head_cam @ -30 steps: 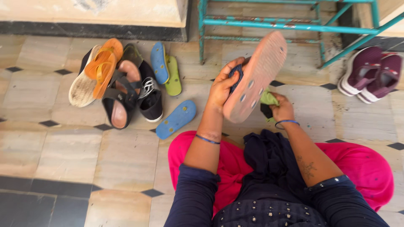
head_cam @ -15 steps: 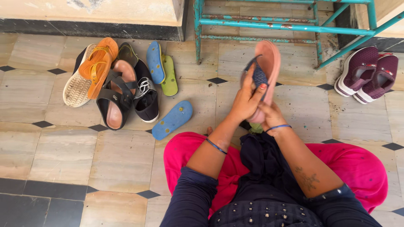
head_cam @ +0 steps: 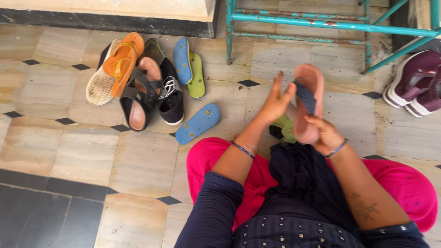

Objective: The person sits on the floor and wipes a pink slip-on shoe with a green cloth, then places it on a nearby metal rack. They then pick up a maroon sneaker, remove the insole, wipe the shoe's exterior and sole, and clean the insole separately before reinserting it.

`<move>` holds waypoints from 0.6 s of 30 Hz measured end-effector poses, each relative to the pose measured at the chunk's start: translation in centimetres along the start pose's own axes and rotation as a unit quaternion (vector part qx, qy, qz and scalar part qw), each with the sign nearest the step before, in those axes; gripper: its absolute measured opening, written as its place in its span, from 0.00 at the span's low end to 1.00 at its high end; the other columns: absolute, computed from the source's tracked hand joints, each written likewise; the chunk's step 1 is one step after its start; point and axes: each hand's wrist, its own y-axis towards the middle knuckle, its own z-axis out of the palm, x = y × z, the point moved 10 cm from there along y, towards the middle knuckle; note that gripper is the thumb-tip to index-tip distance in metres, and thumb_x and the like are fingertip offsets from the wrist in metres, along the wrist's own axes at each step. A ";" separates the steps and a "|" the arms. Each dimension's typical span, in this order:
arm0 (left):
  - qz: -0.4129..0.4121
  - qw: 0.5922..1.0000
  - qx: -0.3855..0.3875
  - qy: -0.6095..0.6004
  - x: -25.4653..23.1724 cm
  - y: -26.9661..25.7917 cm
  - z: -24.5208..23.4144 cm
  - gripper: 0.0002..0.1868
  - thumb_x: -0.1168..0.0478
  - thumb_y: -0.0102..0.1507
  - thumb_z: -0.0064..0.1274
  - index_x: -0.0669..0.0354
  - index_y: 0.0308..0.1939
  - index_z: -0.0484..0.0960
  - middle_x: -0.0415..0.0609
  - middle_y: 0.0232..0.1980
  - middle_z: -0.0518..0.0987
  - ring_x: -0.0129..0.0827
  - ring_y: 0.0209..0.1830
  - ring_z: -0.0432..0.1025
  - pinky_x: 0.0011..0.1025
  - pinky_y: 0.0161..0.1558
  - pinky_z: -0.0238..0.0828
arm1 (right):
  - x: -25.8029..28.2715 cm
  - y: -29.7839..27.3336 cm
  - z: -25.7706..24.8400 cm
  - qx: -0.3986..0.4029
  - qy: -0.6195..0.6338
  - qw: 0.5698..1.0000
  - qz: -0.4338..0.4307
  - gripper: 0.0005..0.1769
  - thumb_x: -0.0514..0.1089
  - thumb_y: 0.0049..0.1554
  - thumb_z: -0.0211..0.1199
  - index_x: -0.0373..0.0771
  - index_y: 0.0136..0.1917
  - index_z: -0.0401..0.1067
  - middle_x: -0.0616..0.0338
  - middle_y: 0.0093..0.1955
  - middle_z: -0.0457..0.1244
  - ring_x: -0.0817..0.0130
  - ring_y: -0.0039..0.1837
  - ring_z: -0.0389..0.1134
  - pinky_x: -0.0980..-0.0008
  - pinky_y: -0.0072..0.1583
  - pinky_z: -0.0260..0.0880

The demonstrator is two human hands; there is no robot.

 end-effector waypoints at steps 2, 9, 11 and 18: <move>0.000 0.989 -0.068 -0.131 -0.7 0.7 -3.5 0.57 0.29 0.64 0.44 0.61 0.82 0.37 0.61 0.84 0.43 0.48 0.84 0.41 0.45 0.77 0.43 | -0.5 -0.1 -2.0 -0.010 0.004 1.000 0.014 0.30 0.47 0.57 0.65 0.41 0.72 0.65 0.61 0.61 0.65 0.65 0.63 0.67 0.59 0.63 0.68; 0.080 0.938 -0.321 -0.102 -7.4 -3.0 -20.5 0.53 0.27 0.63 0.45 0.38 0.83 0.39 0.64 0.85 0.45 0.59 0.83 0.42 0.67 0.72 0.37 | -5.0 -0.9 -6.9 -0.125 -0.010 0.986 0.109 0.31 0.51 0.58 0.61 0.39 0.71 0.65 0.57 0.62 0.66 0.60 0.63 0.68 0.53 0.63 0.68; 0.021 0.753 -0.048 -0.656 -7.1 -1.3 -17.4 0.56 0.22 0.55 0.40 0.33 0.80 0.37 0.66 0.79 0.50 0.65 0.74 0.51 0.68 0.68 0.42 | -4.8 -0.4 -6.0 -0.071 0.036 0.992 0.094 0.31 0.52 0.58 0.61 0.37 0.71 0.65 0.54 0.62 0.67 0.57 0.62 0.69 0.53 0.63 0.69; 0.008 0.800 -0.500 -0.331 5.9 0.0 -28.7 0.53 0.30 0.64 0.45 0.47 0.82 0.39 0.57 0.82 0.53 0.52 0.78 0.57 0.57 0.75 0.51 | -3.5 0.2 -3.9 0.011 -0.013 1.000 0.022 0.31 0.48 0.59 0.63 0.35 0.72 0.63 0.53 0.61 0.66 0.60 0.60 0.69 0.57 0.62 0.69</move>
